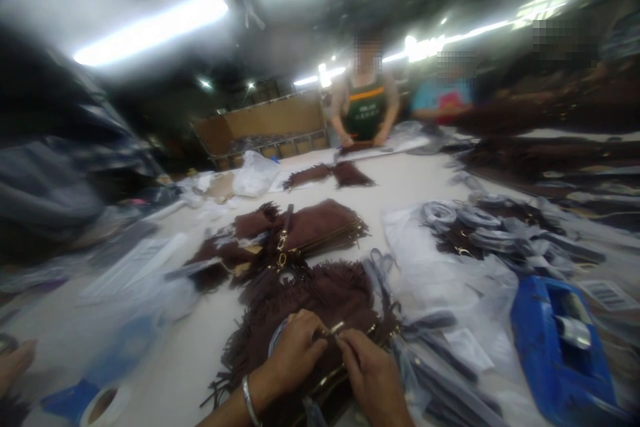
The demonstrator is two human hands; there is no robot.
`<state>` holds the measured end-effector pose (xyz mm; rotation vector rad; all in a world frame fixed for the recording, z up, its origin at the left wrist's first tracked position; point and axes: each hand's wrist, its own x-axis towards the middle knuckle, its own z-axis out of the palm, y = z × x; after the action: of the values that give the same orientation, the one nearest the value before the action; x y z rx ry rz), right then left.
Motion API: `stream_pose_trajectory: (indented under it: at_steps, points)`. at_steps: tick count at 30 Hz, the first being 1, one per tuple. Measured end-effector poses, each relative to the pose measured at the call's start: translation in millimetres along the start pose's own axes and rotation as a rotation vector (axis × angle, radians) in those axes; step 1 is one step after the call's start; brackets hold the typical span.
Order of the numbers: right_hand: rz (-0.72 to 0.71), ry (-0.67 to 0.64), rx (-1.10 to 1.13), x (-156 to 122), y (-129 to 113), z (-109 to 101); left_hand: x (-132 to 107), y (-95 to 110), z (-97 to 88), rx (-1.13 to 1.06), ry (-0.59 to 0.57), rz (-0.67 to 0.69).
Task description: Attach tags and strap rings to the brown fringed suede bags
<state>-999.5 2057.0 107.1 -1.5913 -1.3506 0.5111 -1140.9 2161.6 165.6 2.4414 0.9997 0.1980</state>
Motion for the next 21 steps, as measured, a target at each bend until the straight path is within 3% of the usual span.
stream_pose_trajectory:
  at_steps: [4,10,17,21]
  points:
    - [0.023,-0.063,-0.073,4.0,3.0,-2.6,-0.5,2.7,5.2,-0.079,0.121,-0.046]
    - [0.03,-0.079,-0.092,4.1,0.9,-2.2,-2.1,3.9,14.3,-0.079,0.176,-0.03]
    - [0.023,-0.106,-0.044,6.2,4.3,-1.7,-5.7,1.8,17.2,-0.063,0.165,0.001]
    - [0.015,-0.099,-0.041,6.2,2.6,-1.0,-4.8,0.0,13.2,-0.099,0.095,0.026]
